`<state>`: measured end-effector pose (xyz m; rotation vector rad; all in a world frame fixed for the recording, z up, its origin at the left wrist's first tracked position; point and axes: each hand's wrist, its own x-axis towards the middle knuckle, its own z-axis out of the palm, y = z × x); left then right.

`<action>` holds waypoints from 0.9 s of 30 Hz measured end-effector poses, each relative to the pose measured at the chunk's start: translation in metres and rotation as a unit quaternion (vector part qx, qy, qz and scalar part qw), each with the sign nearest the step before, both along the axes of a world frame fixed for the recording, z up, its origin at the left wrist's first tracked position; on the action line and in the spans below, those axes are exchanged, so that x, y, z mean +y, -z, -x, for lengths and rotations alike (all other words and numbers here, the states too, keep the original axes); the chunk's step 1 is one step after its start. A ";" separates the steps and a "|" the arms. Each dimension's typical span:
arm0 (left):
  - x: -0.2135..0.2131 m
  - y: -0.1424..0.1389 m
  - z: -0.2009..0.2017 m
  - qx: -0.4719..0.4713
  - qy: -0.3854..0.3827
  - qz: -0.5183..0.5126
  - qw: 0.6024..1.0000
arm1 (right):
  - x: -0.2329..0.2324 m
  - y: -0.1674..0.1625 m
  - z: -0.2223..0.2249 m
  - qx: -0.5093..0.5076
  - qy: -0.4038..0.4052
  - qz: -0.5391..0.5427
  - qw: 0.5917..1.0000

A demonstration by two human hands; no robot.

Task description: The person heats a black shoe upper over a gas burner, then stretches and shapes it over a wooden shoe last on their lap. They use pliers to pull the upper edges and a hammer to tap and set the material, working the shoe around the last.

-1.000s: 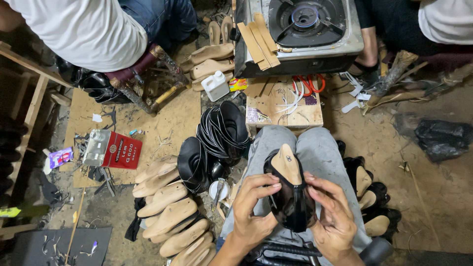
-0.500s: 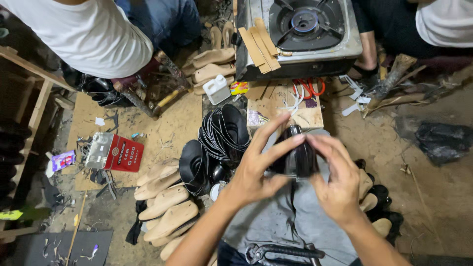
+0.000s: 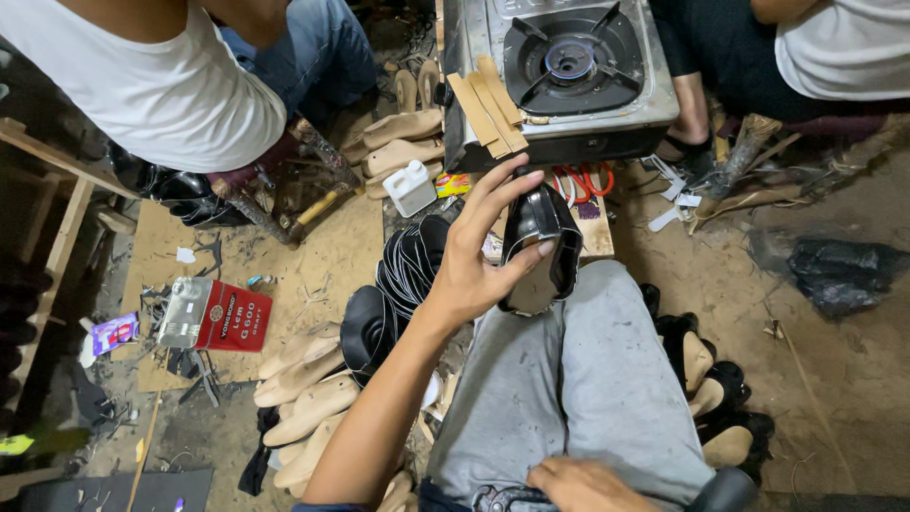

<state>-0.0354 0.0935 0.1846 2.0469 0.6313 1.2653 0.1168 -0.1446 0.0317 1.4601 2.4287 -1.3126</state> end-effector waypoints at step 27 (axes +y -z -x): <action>-0.023 -0.004 -0.017 0.001 -0.005 -0.042 0.999 | 0.100 -0.193 -0.053 0.336 0.326 0.033 0.883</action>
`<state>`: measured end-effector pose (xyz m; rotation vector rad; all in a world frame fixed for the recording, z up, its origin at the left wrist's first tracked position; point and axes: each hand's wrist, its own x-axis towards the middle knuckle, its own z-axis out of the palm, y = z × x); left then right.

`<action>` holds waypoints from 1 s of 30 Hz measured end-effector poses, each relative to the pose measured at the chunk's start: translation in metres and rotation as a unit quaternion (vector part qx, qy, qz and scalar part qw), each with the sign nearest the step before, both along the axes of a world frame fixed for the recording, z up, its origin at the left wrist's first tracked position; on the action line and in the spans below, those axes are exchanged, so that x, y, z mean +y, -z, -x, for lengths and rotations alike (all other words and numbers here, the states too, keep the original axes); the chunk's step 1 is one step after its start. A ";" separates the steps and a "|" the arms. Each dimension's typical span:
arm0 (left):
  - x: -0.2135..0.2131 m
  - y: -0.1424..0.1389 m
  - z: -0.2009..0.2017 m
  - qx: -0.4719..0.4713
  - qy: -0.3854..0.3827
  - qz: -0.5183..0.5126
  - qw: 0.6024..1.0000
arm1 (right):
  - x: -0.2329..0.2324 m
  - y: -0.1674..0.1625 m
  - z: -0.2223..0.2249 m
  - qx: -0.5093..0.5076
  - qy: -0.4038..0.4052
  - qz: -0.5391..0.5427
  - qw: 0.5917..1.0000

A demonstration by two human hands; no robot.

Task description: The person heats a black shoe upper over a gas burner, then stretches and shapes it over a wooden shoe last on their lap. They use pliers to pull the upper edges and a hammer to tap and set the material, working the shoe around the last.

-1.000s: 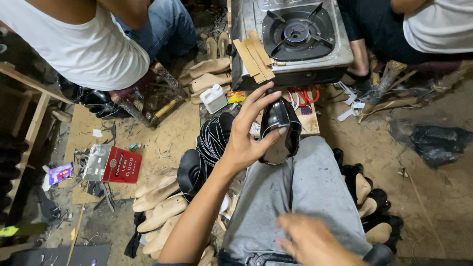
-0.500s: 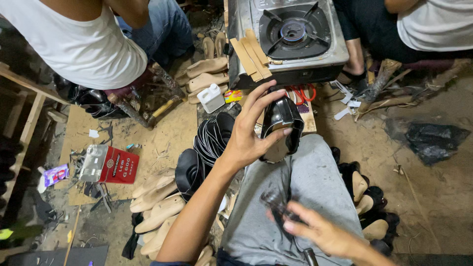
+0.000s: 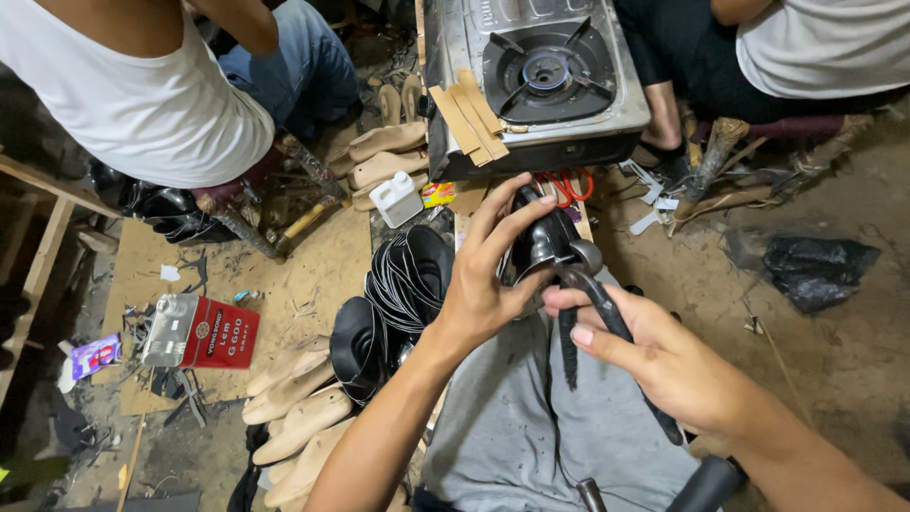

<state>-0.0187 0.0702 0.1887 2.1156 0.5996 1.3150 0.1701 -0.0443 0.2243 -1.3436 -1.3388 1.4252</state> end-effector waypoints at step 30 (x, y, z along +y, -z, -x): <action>-0.036 0.144 0.015 -0.121 -0.175 0.223 0.951 | -0.016 0.110 -0.010 -0.008 0.050 0.104 0.993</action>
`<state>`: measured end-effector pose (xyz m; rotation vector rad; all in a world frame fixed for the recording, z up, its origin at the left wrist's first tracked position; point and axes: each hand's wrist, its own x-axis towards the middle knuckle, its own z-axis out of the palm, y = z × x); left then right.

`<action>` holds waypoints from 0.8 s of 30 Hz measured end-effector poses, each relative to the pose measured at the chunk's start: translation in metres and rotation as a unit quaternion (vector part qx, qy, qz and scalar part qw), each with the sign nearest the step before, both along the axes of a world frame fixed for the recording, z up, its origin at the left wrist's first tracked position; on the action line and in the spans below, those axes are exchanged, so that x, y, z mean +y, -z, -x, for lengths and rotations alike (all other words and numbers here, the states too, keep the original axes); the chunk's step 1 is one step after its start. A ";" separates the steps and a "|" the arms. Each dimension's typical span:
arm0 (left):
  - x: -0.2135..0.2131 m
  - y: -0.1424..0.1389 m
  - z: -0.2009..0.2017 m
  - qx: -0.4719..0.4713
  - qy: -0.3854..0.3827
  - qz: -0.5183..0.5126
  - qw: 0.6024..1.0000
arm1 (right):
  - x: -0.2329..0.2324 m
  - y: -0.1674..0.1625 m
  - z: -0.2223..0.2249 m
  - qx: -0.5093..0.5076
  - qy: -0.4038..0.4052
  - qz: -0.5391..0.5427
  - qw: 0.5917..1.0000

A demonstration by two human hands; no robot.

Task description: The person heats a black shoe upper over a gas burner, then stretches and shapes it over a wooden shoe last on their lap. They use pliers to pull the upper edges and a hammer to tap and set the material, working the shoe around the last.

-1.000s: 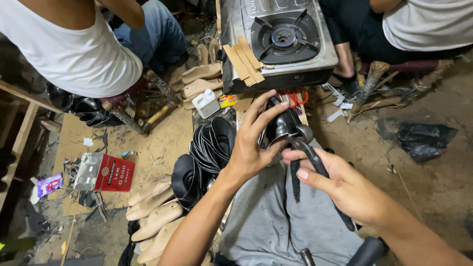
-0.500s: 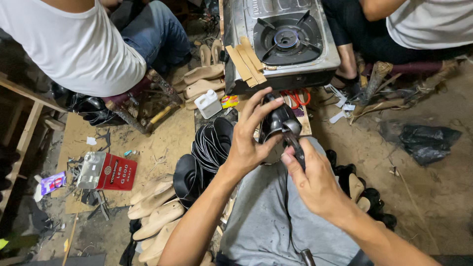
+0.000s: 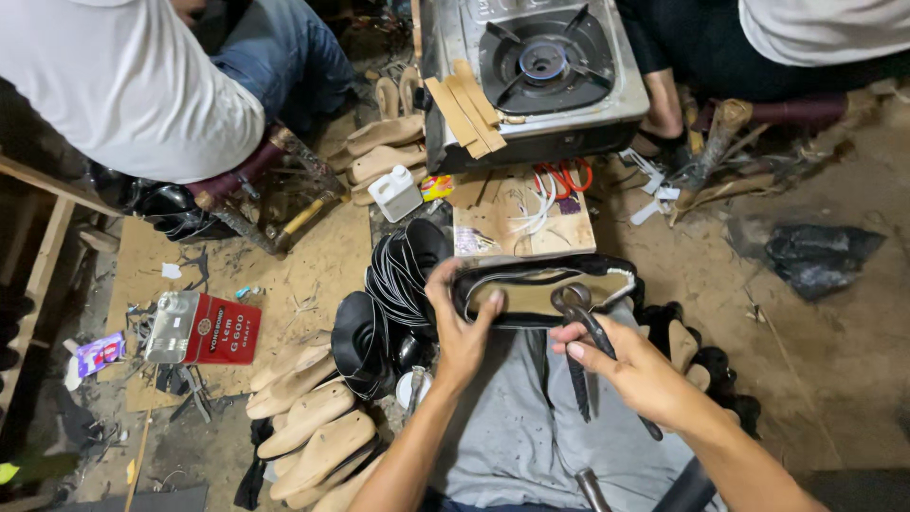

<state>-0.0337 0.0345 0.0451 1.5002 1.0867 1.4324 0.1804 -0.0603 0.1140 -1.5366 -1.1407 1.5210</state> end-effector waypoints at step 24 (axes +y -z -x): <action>0.018 -0.057 -0.024 0.295 0.177 -0.165 0.924 | 0.016 0.009 -0.021 0.047 0.071 0.099 0.991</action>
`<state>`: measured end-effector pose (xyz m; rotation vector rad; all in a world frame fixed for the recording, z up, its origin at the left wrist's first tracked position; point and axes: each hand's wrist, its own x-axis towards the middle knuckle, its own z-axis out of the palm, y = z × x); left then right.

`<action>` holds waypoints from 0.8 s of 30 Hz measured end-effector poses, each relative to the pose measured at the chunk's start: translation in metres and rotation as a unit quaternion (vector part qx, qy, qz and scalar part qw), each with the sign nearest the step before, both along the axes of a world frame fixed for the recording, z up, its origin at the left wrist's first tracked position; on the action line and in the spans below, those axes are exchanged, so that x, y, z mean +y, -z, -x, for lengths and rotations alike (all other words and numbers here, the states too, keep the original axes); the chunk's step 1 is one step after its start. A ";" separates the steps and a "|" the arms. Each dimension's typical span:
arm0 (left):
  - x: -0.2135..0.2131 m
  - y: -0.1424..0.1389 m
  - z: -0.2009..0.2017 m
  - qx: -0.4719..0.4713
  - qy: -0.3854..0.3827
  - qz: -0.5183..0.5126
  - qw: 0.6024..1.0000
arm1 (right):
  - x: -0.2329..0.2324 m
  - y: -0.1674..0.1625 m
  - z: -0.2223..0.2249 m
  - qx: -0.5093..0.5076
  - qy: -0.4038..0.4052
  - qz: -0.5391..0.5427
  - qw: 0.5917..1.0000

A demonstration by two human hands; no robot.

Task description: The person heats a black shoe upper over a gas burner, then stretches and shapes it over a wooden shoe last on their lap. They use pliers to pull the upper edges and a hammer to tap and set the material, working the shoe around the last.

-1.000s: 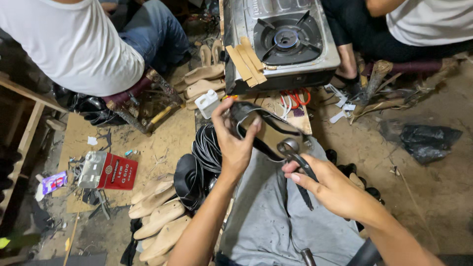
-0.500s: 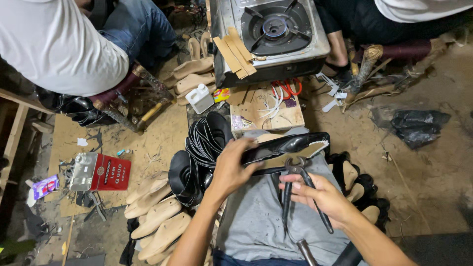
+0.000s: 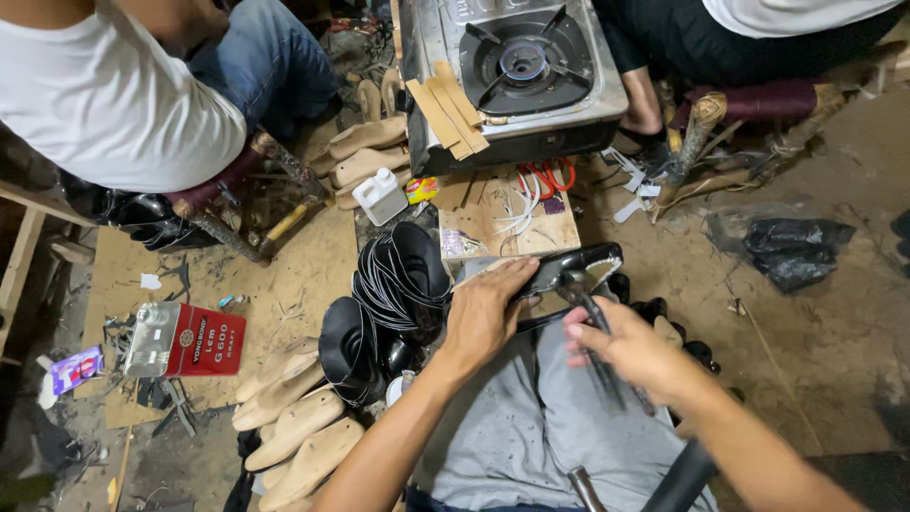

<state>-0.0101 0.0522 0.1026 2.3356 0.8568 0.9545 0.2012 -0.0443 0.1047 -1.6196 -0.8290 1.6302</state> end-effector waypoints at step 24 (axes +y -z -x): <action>-0.003 0.023 0.038 0.004 -0.017 0.000 1.000 | -0.014 0.031 0.043 -0.314 -0.073 -0.221 0.920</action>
